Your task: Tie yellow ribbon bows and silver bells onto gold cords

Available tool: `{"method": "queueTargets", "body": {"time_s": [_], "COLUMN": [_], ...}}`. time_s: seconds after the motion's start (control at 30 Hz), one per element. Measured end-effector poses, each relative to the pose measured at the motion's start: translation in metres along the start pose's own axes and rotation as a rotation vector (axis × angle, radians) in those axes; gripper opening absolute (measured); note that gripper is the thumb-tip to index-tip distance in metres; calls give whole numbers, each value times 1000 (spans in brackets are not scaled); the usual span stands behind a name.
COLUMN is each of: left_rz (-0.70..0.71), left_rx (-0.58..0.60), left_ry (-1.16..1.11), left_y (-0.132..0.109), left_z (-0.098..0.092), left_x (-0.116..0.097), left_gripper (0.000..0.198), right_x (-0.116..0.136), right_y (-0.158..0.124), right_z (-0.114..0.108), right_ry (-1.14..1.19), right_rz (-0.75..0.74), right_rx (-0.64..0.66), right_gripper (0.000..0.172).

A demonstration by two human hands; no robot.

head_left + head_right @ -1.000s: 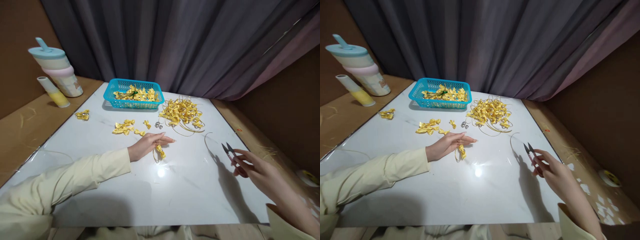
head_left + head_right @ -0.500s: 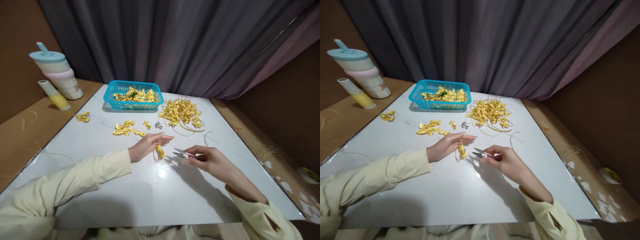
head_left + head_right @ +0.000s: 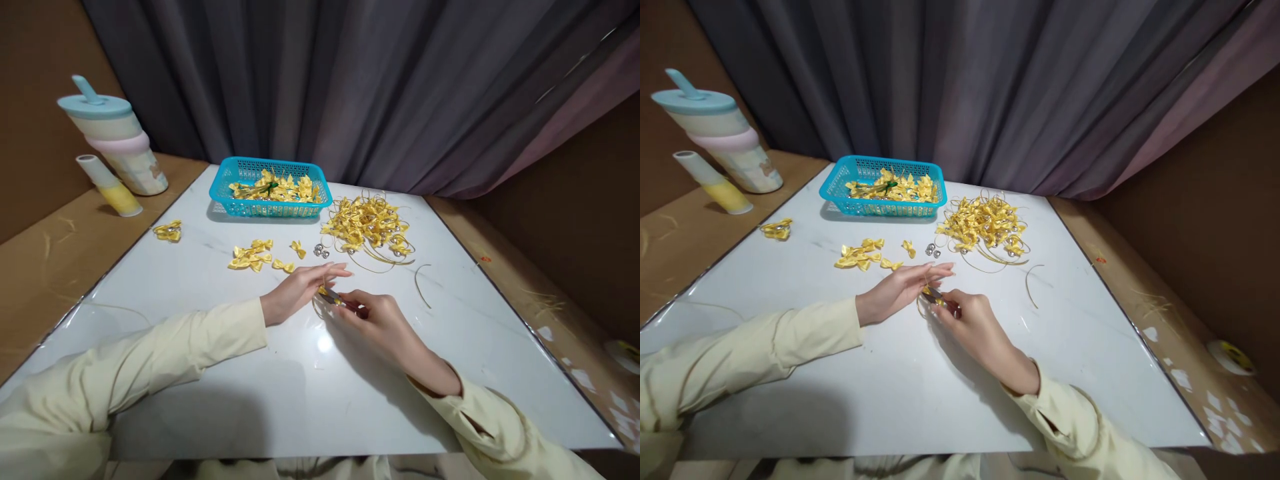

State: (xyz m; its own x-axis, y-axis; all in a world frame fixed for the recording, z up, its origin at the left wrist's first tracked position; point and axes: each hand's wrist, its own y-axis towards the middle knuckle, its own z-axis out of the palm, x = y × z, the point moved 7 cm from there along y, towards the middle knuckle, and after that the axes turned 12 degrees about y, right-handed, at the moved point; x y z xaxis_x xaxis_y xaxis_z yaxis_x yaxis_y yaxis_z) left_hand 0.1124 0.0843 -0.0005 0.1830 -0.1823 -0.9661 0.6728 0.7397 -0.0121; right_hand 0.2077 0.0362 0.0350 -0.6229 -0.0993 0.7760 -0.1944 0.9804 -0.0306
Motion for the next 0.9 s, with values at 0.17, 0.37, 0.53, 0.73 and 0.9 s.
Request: {"method": "queueTargets", "body": {"time_s": [0.17, 0.37, 0.53, 0.73, 0.9], "left_rz": [-10, -33, -37, -13, 4], "left_rx": [-4, -7, -17, -25, -22], "left_ry": [-17, -57, -67, -69, -57], "left_y": [1, 2, 3, 4, 3], "left_z": [-1, -2, -2, -4, -4], "left_x": [2, 4, 4, 5, 5], "left_gripper": [32, 34, 34, 33, 33], "right_x": [4, 13, 16, 12, 9], "right_y": [-5, -14, -13, -7, -3], "right_z": [1, -10, -20, -28, -34], "right_ry": [-21, -86, -103, -103, -82], "right_rz": [-23, -46, -12, 53, 58], "right_rx": [-12, -19, -22, 46, -10], "right_gripper": [22, 24, 26, 26, 28]}}
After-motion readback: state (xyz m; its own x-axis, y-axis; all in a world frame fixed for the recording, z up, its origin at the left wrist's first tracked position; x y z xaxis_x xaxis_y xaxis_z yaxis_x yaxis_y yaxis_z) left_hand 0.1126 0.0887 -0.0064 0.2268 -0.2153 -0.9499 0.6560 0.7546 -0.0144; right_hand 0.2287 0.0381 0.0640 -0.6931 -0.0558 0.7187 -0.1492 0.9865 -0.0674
